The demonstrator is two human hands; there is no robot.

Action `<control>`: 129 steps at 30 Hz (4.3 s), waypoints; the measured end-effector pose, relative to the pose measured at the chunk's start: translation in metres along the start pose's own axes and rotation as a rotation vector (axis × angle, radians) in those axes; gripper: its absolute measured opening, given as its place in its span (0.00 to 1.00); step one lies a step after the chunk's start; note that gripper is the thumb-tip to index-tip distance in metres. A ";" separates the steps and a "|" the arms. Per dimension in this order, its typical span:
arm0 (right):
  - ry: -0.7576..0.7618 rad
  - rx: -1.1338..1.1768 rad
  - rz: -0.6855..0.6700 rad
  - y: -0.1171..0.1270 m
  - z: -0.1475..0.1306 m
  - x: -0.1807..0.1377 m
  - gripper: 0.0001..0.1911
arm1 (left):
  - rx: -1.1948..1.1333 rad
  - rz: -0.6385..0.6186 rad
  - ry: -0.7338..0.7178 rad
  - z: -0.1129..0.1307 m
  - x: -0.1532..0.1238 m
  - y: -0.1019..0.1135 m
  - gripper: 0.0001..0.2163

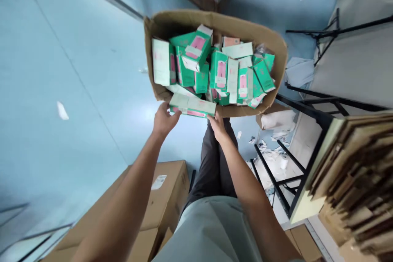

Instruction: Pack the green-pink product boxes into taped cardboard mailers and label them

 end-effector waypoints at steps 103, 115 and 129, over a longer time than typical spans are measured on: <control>0.123 1.017 2.217 0.050 0.552 -1.000 0.39 | 2.135 -1.713 0.075 -0.323 -1.047 -0.333 0.14; 0.168 1.396 2.294 0.137 0.612 -0.992 0.41 | 2.251 -1.944 0.099 -0.302 -1.074 -0.366 0.32; -0.151 1.542 2.403 0.178 0.601 -0.977 0.41 | 2.298 -2.056 0.047 -0.277 -1.094 -0.414 0.46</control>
Point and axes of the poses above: each hand's wrist, its own x-axis towards the middle knuckle, its own y-axis out of the back of the hand, z = x × y, the point moved 6 cm from there along x, towards the middle knuckle, and after that the axes turned 3 degrees about -z, right-handed, at the moved point
